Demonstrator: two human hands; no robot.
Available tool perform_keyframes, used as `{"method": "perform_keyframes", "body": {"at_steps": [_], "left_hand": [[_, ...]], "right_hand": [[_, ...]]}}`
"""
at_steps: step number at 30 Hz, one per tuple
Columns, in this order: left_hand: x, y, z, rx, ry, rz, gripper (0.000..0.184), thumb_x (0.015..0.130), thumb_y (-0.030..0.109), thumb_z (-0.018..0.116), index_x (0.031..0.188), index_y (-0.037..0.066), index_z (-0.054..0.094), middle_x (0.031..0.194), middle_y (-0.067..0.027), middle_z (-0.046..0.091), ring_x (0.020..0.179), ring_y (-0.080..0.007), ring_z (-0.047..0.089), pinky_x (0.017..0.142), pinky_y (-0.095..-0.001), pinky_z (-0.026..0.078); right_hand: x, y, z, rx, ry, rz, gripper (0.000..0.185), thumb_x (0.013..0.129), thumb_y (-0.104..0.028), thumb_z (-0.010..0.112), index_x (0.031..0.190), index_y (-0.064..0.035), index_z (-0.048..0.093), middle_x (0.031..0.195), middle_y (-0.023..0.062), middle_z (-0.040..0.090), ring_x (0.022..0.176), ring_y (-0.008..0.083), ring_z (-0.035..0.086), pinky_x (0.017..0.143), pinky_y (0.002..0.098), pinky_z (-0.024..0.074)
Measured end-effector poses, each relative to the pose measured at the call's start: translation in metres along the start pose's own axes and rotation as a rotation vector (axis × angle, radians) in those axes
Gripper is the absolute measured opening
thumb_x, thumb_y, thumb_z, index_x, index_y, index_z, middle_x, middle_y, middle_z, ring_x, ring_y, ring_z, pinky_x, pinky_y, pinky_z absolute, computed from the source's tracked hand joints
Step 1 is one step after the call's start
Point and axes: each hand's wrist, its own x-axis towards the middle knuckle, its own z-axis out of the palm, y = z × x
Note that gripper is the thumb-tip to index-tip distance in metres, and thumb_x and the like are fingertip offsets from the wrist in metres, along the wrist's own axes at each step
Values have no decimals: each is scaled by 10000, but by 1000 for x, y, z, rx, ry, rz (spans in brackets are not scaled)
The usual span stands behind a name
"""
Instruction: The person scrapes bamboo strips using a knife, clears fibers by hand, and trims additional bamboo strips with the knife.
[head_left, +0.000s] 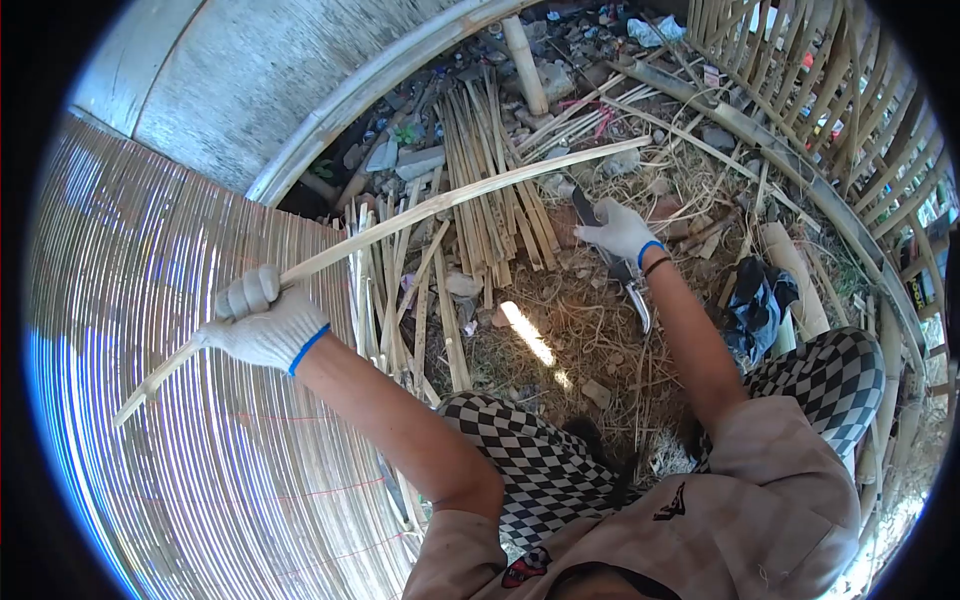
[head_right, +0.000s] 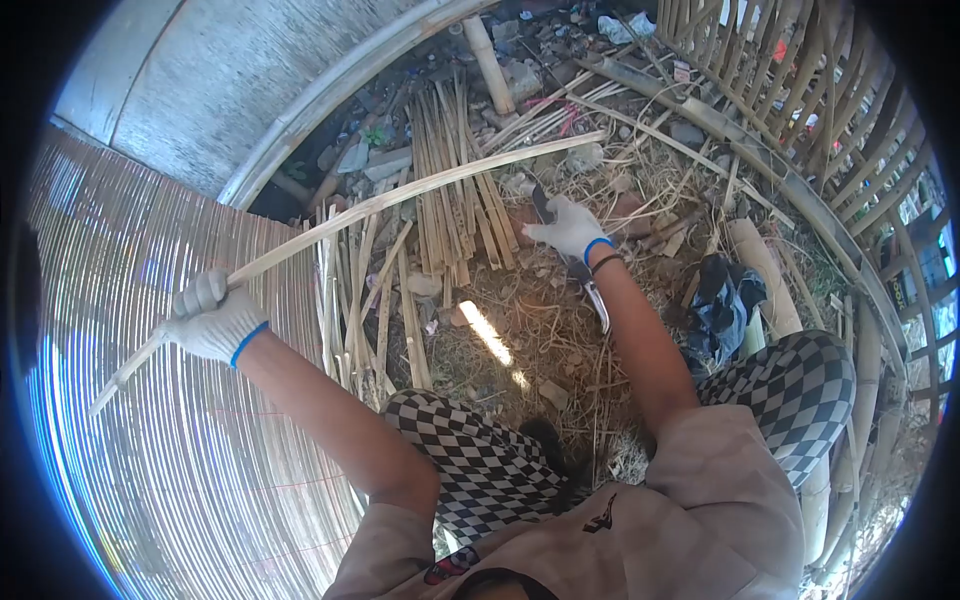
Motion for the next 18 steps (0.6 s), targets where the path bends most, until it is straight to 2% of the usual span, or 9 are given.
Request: {"method": "perform_keyframes", "body": {"at_steps": [4,5,6,8,10,11,14,15,18], "left_hand": [[-6,-21,-1,-171,102,-172,620,1064,644,205,646,190,262,550,38,183,466,-115,160,419,-281,195],[-7,-28,-1,-206,167,-226,612,1066,639,219,659,185,273,561,33,189,480,-126,180,438,-296,220],[-9,-36,1,-244,231,-281,603,1068,633,233,672,181,285,571,27,194,494,-138,200,457,-311,244],[-11,-57,-4,-322,323,-381,581,1072,618,261,703,171,301,596,13,226,529,-165,249,505,-344,301],[-15,-77,-7,-397,383,-469,553,1076,599,292,739,160,313,624,-7,281,570,-197,306,564,-380,366],[-23,-83,-3,-390,452,-530,521,1081,550,346,796,116,392,666,-42,371,665,-254,455,700,-431,477],[-34,-95,3,-236,384,-896,528,1070,528,405,921,33,513,815,-121,576,899,-322,608,880,-495,526],[-36,-97,-2,-39,247,-1080,574,1037,544,495,1081,-22,577,914,-165,694,910,-321,693,851,-488,577],[-15,-115,-41,454,-519,-1197,600,997,577,568,1056,-16,628,912,-168,735,732,-266,718,692,-416,605]], "right_hand": [[-12,-58,-84,1293,-357,-412,614,976,-413,689,1394,-1,509,1144,181,693,893,229,710,677,306,576],[-19,-71,-102,1259,-247,-458,669,981,-514,632,1371,21,536,1107,134,701,836,177,696,621,302,577],[-26,-86,-121,1336,-179,-482,546,1046,-416,567,1380,14,532,1046,151,714,762,199,702,597,299,568],[-47,-120,-160,1267,73,-527,584,1050,-474,532,1340,29,590,975,112,720,777,156,688,584,289,554],[-33,-131,-195,1079,249,-413,514,1064,-449,519,1230,21,644,880,105,722,666,167,681,543,286,536],[-35,-135,-215,1072,203,-476,481,1064,-441,524,1168,10,653,868,107,722,656,174,681,538,289,535],[-48,-176,-272,1003,212,-545,416,1055,-412,552,1036,-9,652,850,135,727,630,190,679,511,301,525],[-50,-188,-292,893,265,-568,421,1053,-404,557,1020,4,658,826,140,725,613,187,672,510,299,522],[-69,-224,-331,631,327,-569,509,1047,-427,556,941,54,688,721,150,717,525,169,634,504,288,507]]}}
